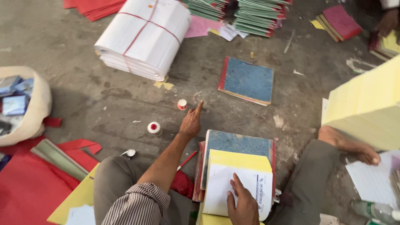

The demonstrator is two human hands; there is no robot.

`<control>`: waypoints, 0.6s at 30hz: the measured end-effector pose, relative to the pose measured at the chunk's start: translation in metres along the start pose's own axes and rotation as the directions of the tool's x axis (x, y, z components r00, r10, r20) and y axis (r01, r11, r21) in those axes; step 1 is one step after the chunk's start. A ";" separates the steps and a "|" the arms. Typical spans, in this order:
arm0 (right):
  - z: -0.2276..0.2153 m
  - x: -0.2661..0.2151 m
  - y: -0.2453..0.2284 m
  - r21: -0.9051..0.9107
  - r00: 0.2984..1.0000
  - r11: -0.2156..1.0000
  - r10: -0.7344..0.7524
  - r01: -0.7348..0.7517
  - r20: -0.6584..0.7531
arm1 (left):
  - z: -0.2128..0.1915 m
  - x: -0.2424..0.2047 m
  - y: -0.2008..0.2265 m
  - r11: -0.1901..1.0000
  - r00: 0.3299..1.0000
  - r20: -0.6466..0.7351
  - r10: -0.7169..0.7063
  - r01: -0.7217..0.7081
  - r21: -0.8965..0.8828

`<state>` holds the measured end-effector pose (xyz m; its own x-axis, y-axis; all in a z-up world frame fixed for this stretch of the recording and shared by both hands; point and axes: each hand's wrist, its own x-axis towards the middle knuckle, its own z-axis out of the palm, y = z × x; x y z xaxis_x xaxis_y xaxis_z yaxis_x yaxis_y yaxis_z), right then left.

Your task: The person sits on the floor and uses a handheld sewing device to stitch the spine of a yellow notebook. They repeatedly feed the pages through the device, pull the thread, and occasionally mark the pages with a red pen. The person also stacks completed notebooks and handles loose paper sheets.

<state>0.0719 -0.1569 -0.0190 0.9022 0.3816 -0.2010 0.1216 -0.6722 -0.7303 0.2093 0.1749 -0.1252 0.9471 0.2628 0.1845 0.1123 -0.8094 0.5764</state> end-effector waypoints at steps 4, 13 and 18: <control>0.000 -0.006 -0.005 0.018 0.999 0.999 0.037 -0.037 -0.012 | 0.003 0.001 -0.004 0.983 0.994 0.021 0.111 -0.113 0.146; -0.003 -0.006 -0.016 0.029 0.998 0.999 0.037 -0.036 -0.045 | 0.001 0.010 -0.002 0.953 0.980 0.194 0.043 -0.098 0.287; -0.006 -0.010 -0.020 0.007 0.990 0.996 -0.090 0.091 -0.107 | -0.031 0.004 0.024 0.873 0.864 -0.252 0.436 -0.338 0.352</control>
<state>0.0633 -0.1511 0.0020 0.9268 0.3702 -0.0632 0.2004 -0.6298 -0.7505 0.2068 0.1730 -0.0863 0.7915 0.0061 0.6111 -0.1162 -0.9802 0.1603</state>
